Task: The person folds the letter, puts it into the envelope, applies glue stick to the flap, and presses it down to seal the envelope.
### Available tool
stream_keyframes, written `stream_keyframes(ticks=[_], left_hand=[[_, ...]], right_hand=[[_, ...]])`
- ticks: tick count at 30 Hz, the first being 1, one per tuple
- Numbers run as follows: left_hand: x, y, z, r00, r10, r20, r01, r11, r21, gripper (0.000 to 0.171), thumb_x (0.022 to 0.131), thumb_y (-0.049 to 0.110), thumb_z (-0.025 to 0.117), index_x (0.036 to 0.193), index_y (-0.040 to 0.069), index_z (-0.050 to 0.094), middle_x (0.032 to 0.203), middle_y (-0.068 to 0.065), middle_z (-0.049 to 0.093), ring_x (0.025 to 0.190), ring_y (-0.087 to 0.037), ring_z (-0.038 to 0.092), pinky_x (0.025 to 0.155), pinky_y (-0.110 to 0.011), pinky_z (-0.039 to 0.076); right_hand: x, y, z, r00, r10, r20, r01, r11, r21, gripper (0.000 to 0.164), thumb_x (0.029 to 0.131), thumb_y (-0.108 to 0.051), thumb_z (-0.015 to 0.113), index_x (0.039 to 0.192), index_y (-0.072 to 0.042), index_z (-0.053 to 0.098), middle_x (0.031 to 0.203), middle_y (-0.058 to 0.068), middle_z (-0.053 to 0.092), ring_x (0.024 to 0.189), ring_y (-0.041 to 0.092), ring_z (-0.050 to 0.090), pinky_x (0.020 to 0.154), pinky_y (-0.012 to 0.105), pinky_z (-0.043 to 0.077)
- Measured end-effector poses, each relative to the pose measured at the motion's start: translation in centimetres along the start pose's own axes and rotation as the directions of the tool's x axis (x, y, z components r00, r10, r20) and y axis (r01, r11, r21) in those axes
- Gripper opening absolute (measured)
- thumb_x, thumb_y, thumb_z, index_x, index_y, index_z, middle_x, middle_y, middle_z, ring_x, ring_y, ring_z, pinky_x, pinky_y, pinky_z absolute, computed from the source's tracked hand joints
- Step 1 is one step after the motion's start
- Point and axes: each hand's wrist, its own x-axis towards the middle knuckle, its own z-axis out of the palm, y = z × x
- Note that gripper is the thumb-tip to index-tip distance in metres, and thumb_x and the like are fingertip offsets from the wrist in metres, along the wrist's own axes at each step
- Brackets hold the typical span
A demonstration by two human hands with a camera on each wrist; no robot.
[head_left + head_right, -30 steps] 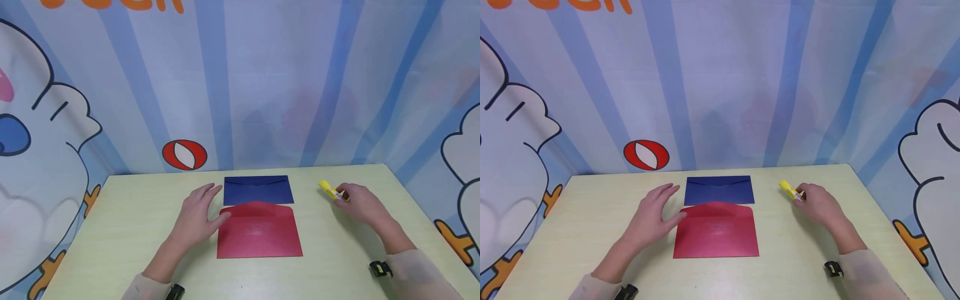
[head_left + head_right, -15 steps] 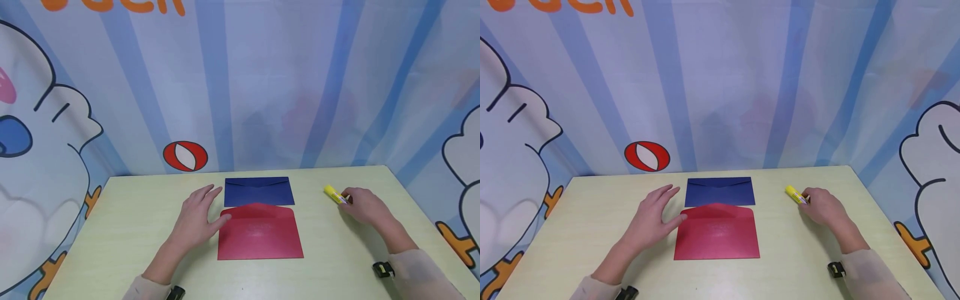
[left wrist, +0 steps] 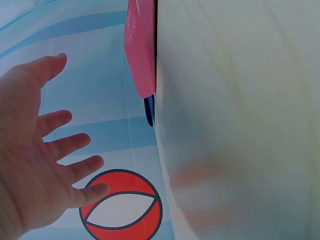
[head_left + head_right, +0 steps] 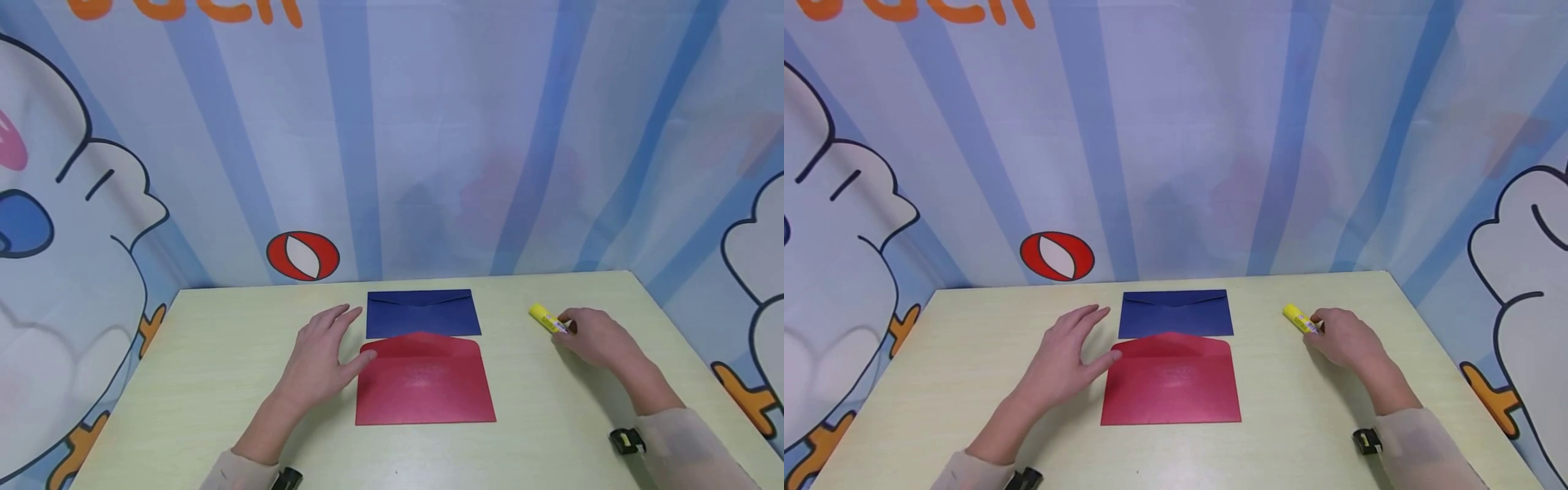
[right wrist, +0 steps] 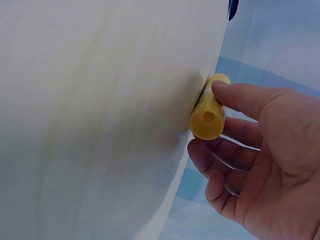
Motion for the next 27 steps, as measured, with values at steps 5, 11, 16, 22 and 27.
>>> stream_keyframes(ticks=[5,11,16,22,27], left_hand=[[0.0,-0.1,0.0,1.000,0.001,-0.003,-0.001,1.000,0.007,0.077,0.090,0.044,0.083,0.155,0.012,0.054,0.156,-0.014,0.050,0.144,-0.034,0.046,0.112,-0.064,0.041],[0.1,-0.4,0.1,1.000,0.002,0.008,-0.003,1.000,0.019,0.079,0.090,0.044,0.083,0.156,0.013,0.053,0.158,-0.014,0.049,0.145,-0.035,0.045,0.113,-0.064,0.041],[0.4,-0.6,0.2,0.999,-0.003,0.037,0.002,0.999,0.032,0.078,0.090,0.042,0.084,0.155,0.012,0.054,0.156,-0.014,0.051,0.143,-0.036,0.047,0.111,-0.062,0.044],[1.2,-0.3,0.5,0.990,-0.047,0.131,0.041,0.998,0.055,0.075,0.088,0.037,0.087,0.152,0.010,0.058,0.148,-0.012,0.058,0.134,-0.033,0.056,0.105,-0.052,0.053],[2.2,0.1,1.1,0.972,-0.091,0.215,0.077,0.994,0.075,0.071,0.085,0.031,0.091,0.146,0.010,0.063,0.137,-0.010,0.064,0.125,-0.030,0.062,0.095,-0.045,0.060]], right_hand=[[-0.1,-0.2,-0.1,1.000,0.009,-0.013,-0.009,1.000,-0.003,0.055,0.101,-0.024,0.072,0.138,0.013,0.058,0.114,0.028,0.069,0.093,0.036,0.069,0.075,0.051,0.057],[-0.3,-1.6,-0.6,0.997,-0.032,-0.073,0.032,0.999,0.001,0.059,0.102,-0.026,0.071,0.143,0.012,0.054,0.127,0.035,0.063,0.112,0.051,0.064,0.087,0.062,0.054],[-0.3,-4.1,-0.8,0.992,-0.085,-0.096,0.087,0.996,0.023,0.057,0.100,-0.023,0.074,0.142,0.010,0.056,0.129,0.032,0.062,0.114,0.049,0.064,0.092,0.062,0.054],[0.4,-7.7,0.4,0.978,-0.194,-0.072,0.196,0.980,0.019,0.050,0.098,-0.019,0.077,0.138,0.006,0.062,0.126,0.024,0.066,0.113,0.041,0.066,0.092,0.056,0.056],[1.0,-10.5,1.7,0.957,-0.289,-0.014,0.289,0.957,0.000,0.044,0.096,-0.016,0.079,0.134,0.002,0.066,0.120,0.017,0.069,0.105,0.033,0.068,0.085,0.046,0.060]])
